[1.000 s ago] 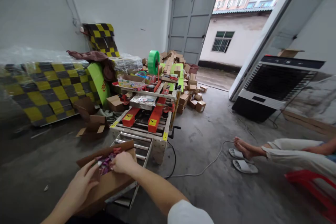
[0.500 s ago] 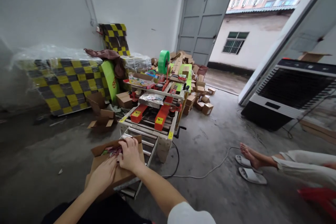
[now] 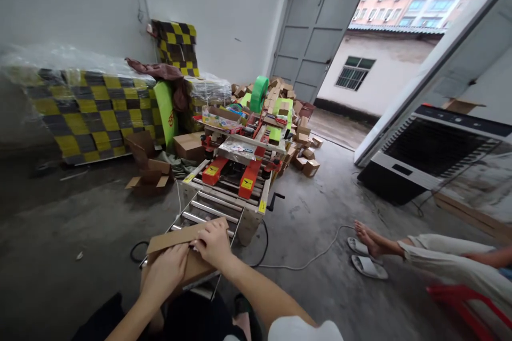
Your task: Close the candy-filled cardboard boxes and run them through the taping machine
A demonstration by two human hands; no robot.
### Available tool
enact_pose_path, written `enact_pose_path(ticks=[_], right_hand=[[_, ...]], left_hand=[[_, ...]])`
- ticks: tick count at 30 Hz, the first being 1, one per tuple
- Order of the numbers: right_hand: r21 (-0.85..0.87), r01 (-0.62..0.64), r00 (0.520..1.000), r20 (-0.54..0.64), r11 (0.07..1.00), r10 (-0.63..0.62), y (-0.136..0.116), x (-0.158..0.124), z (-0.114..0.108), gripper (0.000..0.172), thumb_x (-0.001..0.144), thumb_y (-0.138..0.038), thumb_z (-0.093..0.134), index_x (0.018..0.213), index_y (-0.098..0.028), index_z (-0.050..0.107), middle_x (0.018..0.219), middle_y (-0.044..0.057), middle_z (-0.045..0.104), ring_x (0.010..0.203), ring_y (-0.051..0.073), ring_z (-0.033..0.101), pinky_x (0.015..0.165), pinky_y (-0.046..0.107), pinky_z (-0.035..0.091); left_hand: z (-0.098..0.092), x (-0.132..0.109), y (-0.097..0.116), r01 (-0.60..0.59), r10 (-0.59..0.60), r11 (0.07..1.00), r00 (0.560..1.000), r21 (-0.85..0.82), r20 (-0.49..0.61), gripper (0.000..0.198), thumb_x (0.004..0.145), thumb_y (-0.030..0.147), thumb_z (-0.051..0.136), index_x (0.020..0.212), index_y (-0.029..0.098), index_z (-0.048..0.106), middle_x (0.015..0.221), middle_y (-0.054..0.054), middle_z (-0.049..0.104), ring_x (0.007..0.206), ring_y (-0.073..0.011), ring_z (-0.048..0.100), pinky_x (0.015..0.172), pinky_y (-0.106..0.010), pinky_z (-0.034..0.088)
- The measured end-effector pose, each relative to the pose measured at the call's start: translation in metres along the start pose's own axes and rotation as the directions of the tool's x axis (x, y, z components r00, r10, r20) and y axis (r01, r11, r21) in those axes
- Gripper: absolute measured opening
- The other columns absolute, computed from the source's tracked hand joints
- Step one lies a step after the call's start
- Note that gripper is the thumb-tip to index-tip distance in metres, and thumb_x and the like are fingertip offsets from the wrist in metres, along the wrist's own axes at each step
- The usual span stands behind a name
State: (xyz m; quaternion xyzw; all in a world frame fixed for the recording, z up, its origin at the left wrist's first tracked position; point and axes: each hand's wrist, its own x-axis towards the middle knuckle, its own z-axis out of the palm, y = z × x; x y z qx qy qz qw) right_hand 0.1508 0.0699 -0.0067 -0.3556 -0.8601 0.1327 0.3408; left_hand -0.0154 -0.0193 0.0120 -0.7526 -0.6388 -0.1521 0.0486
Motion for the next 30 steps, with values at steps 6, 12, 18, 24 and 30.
enact_pose_path(ticks=[6, 12, 18, 24, 30], right_hand=[[0.06, 0.054, 0.998, -0.034, 0.997, -0.052, 0.011, -0.014, -0.001, 0.017, 0.095, -0.033, 0.064, 0.089, -0.02, 0.073, 0.088, 0.006, 0.065, 0.087, 0.021, 0.055, 0.083, 0.036, 0.041], [0.145, 0.189, 0.975, -0.146, 0.971, -0.168, 0.019, -0.008, 0.001, 0.018, 0.091, -0.032, 0.061, 0.084, -0.019, 0.072, 0.08, 0.005, 0.061, 0.08, 0.019, 0.055, 0.078, 0.033, 0.043], [0.152, 0.228, 0.973, -0.067, 0.962, -0.221, 0.025, -0.001, -0.001, 0.014, 0.086, -0.032, 0.064, 0.085, -0.019, 0.071, 0.082, 0.004, 0.058, 0.077, 0.018, 0.053, 0.076, 0.032, 0.044], [-0.059, 0.154, 0.987, -0.031, 0.986, -0.156, 0.038, 0.025, -0.013, 0.017, 0.089, -0.036, 0.066, 0.091, -0.02, 0.069, 0.097, 0.007, 0.063, 0.094, 0.021, 0.054, 0.093, 0.037, 0.043], [-0.068, -0.444, 0.828, -0.411, 0.893, 0.38, 0.048, 0.041, 0.003, 0.048, 0.091, -0.031, 0.064, 0.135, -0.014, 0.058, 0.139, 0.019, 0.054, 0.129, 0.032, 0.046, 0.113, 0.05, 0.032]], left_hand=[[0.008, -0.022, -0.01, -0.23, 0.217, 0.972, 0.956, -0.045, -0.2, 0.049, 0.099, 0.009, 0.033, 0.118, 0.022, 0.076, 0.125, -0.01, 0.073, 0.117, -0.0241, 0.069, 0.105, -0.039, 0.055], [-0.016, -0.016, -0.017, -0.148, 0.14, 0.984, 0.987, 0.097, 0.081, 0.099, 0.057, 0.046, 0.093, 0.146, 0.02, 0.058, 0.159, -0.021, 0.043, 0.15, -0.047, 0.032, 0.122, -0.059, 0.028], [-0.06, 0.03, -0.018, -0.194, 0.089, 0.97, 0.843, 0.147, 0.53, 0.139, 0.036, 0.055, 0.093, 0.16, 0.021, 0.037, 0.169, -0.025, 0.016, 0.155, -0.0523, 0.012, 0.124, -0.061, 0.013], [-0.041, 0.03, 0.005, -0.053, -0.022, 0.974, 0.945, 0.221, 0.325, 0.105, 0.063, 0.059, 0.077, 0.156, 0.024, 0.044, 0.156, -0.025, 0.041, 0.138, -0.0452, 0.042, 0.109, -0.055, 0.033], [-0.022, 0.019, 0.032, 0.164, -0.212, 0.92, 0.972, 0.356, 0.101, 0.096, 0.07, 0.064, 0.075, 0.153, 0.026, 0.049, 0.145, -0.026, 0.047, 0.121, -0.0436, 0.051, 0.097, -0.051, 0.038]])
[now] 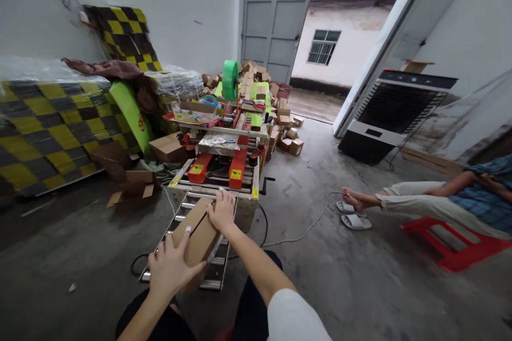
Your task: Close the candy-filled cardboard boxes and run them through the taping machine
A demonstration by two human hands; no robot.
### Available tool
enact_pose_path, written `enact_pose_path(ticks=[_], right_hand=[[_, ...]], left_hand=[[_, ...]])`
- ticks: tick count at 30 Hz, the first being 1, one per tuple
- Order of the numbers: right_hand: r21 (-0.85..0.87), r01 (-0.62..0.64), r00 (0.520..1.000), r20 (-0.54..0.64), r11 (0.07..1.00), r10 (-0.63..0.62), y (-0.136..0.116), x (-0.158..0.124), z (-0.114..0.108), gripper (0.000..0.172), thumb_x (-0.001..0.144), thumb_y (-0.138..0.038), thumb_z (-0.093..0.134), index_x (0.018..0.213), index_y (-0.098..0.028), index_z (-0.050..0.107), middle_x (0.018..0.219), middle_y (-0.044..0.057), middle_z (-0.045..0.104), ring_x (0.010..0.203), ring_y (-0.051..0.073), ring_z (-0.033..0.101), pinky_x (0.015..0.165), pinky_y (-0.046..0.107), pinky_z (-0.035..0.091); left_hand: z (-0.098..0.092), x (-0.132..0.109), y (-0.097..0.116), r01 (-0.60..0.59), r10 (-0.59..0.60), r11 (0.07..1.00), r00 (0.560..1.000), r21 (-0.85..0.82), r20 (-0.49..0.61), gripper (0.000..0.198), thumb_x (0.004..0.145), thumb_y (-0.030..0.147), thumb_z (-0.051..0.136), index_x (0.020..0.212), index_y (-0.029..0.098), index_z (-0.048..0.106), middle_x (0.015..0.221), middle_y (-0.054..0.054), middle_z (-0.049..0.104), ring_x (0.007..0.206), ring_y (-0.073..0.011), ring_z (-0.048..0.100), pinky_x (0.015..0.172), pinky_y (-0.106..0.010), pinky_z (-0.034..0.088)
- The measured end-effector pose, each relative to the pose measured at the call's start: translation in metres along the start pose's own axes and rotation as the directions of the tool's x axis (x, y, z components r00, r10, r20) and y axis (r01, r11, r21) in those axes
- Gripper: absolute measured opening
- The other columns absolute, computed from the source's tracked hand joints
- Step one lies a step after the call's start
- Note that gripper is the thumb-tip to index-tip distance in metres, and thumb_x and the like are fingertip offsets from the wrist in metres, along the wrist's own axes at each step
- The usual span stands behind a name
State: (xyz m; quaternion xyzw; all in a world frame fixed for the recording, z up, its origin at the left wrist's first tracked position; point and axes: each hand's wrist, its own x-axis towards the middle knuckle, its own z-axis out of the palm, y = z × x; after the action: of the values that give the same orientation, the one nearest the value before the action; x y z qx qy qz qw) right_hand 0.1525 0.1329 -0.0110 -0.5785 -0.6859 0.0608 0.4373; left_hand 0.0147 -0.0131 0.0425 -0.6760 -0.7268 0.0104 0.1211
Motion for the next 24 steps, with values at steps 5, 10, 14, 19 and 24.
enact_pose_path(ticks=[5, 10, 14, 19, 24], right_hand=[[0.084, -0.088, 0.996, 0.032, 0.993, 0.086, 0.027, -0.047, 0.009, 0.053, 0.094, -0.03, 0.057, 0.144, -0.014, 0.05, 0.146, 0.019, 0.051, 0.138, 0.031, 0.044, 0.115, 0.05, 0.035], [0.141, -0.197, 0.96, 0.229, 0.97, 0.162, 0.106, -0.113, -0.007, 0.066, 0.086, -0.028, 0.06, 0.148, -0.012, 0.045, 0.145, 0.02, 0.052, 0.136, 0.031, 0.048, 0.113, 0.049, 0.043], [0.159, -0.385, 0.902, 0.276, 0.909, 0.333, 0.184, -0.166, -0.025, 0.066, 0.083, -0.032, 0.055, 0.144, -0.01, 0.047, 0.14, 0.022, 0.056, 0.133, 0.033, 0.051, 0.113, 0.051, 0.044], [0.18, -0.602, 0.795, 0.219, 0.778, 0.565, 0.248, -0.228, -0.049, 0.071, 0.08, -0.047, 0.05, 0.14, -0.008, 0.049, 0.134, 0.024, 0.059, 0.126, 0.035, 0.058, 0.11, 0.052, 0.047], [0.153, -0.761, 0.646, 0.266, 0.631, 0.715, 0.266, -0.272, -0.066, 0.087, 0.073, -0.058, 0.049, 0.141, -0.004, 0.049, 0.127, 0.025, 0.063, 0.113, 0.036, 0.066, 0.101, 0.05, 0.053]], left_hand=[[0.0, -0.002, 0.012, 0.11, -0.109, 0.993, 0.993, 0.03, -0.049, 0.094, 0.074, 0.07, 0.071, 0.154, 0.026, 0.049, 0.144, -0.026, 0.045, 0.116, -0.0417, 0.052, 0.093, -0.05, 0.039], [-0.006, 0.008, 0.032, 0.24, -0.238, 0.969, 0.971, 0.066, -0.038, 0.1, 0.075, 0.08, 0.063, 0.157, 0.028, 0.042, 0.142, -0.027, 0.044, 0.114, -0.0422, 0.051, 0.092, -0.05, 0.039], [-0.008, 0.029, 0.043, 0.297, -0.297, 0.952, 0.955, 0.075, -0.008, 0.1, 0.075, 0.081, 0.063, 0.157, 0.029, 0.042, 0.143, -0.027, 0.044, 0.115, -0.0422, 0.05, 0.092, -0.049, 0.039], [-0.01, 0.07, 0.053, 0.301, -0.302, 0.952, 0.953, 0.062, 0.012, 0.099, 0.074, 0.082, 0.063, 0.156, 0.03, 0.043, 0.141, -0.026, 0.046, 0.115, -0.0428, 0.051, 0.092, -0.05, 0.04], [-0.006, 0.127, 0.066, 0.286, -0.286, 0.958, 0.957, 0.02, 0.048, 0.101, 0.074, 0.083, 0.062, 0.157, 0.03, 0.04, 0.143, -0.027, 0.046, 0.118, -0.0448, 0.051, 0.096, -0.052, 0.039]])
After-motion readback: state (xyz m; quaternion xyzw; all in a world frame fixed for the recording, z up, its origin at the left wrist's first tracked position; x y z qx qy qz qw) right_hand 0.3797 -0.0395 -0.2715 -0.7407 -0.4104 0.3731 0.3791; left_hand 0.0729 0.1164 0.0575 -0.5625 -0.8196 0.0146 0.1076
